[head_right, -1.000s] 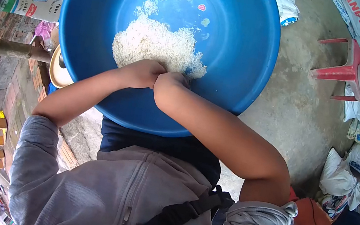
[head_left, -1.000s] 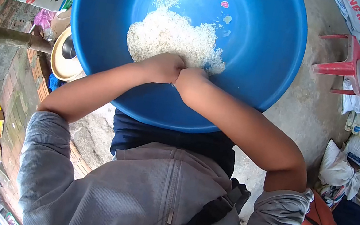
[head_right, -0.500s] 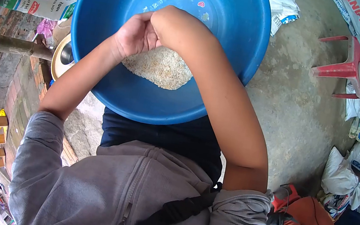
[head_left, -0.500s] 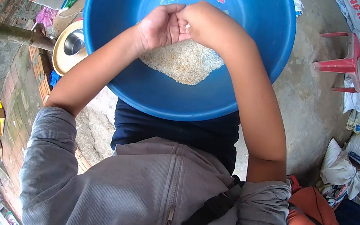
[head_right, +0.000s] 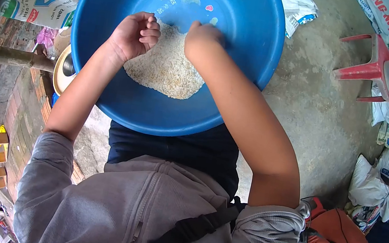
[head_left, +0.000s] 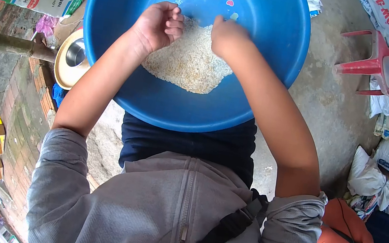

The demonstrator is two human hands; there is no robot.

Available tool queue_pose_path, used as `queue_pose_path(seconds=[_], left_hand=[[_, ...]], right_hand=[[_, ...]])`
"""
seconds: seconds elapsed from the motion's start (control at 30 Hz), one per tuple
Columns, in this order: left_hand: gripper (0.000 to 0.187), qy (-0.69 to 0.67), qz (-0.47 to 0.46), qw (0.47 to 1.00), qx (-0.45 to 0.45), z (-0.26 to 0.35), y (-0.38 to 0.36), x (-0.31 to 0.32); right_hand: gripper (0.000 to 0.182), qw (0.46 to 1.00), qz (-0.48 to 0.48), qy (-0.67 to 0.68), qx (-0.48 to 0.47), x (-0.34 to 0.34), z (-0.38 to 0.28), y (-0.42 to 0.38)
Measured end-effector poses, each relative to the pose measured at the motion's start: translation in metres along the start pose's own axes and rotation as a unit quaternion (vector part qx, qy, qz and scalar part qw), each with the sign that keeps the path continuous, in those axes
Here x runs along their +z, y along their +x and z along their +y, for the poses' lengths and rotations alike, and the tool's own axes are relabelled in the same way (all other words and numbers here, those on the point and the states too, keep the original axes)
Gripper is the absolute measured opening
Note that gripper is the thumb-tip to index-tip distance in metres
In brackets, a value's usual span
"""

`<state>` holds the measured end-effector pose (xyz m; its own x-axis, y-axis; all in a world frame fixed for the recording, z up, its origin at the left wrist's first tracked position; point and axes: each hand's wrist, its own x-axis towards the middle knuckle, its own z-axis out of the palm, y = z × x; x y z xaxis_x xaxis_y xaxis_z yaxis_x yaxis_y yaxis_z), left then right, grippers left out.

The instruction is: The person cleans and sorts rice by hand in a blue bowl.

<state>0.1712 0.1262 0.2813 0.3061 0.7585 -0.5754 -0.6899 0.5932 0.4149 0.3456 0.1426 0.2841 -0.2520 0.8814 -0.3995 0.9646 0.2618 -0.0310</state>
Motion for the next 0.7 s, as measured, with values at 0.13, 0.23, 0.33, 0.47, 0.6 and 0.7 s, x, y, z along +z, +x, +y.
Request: queue_pose_path(seconds=[0.13, 0.23, 0.33, 0.47, 0.6, 0.7], left_hand=[[0.017, 0.0, 0.009, 1.0, 0.029, 0.005, -0.004, 0.003], [0.018, 0.019, 0.009, 1.0, -0.004, -0.001, -0.005, -0.003], [0.023, 0.046, 0.058, 0.997, 0.011, -0.009, -0.005, -0.008], [0.026, 0.117, 0.135, 0.981, 0.073, -0.019, -0.004, -0.016], [0.029, 0.108, 0.114, 0.986, 0.048, -0.029, -0.004, -0.016], [0.031, 0.072, 0.033, 0.997, 0.026, -0.027, -0.014, -0.002]], right_hand=[[0.052, 0.997, -0.012, -0.077, -0.025, 0.029, -0.017, -0.008], [0.033, 0.989, -0.047, -0.062, -0.123, 0.03, -0.023, -0.015], [0.017, 0.971, -0.123, -0.025, -0.202, 0.019, -0.025, -0.028], [0.013, 0.983, -0.063, 0.015, -0.171, 0.016, -0.028, -0.037], [0.015, 0.966, 0.14, 0.149, -0.159, -0.011, -0.025, -0.042], [0.013, 0.939, 0.257, 0.096, -0.209, -0.018, -0.024, -0.029]])
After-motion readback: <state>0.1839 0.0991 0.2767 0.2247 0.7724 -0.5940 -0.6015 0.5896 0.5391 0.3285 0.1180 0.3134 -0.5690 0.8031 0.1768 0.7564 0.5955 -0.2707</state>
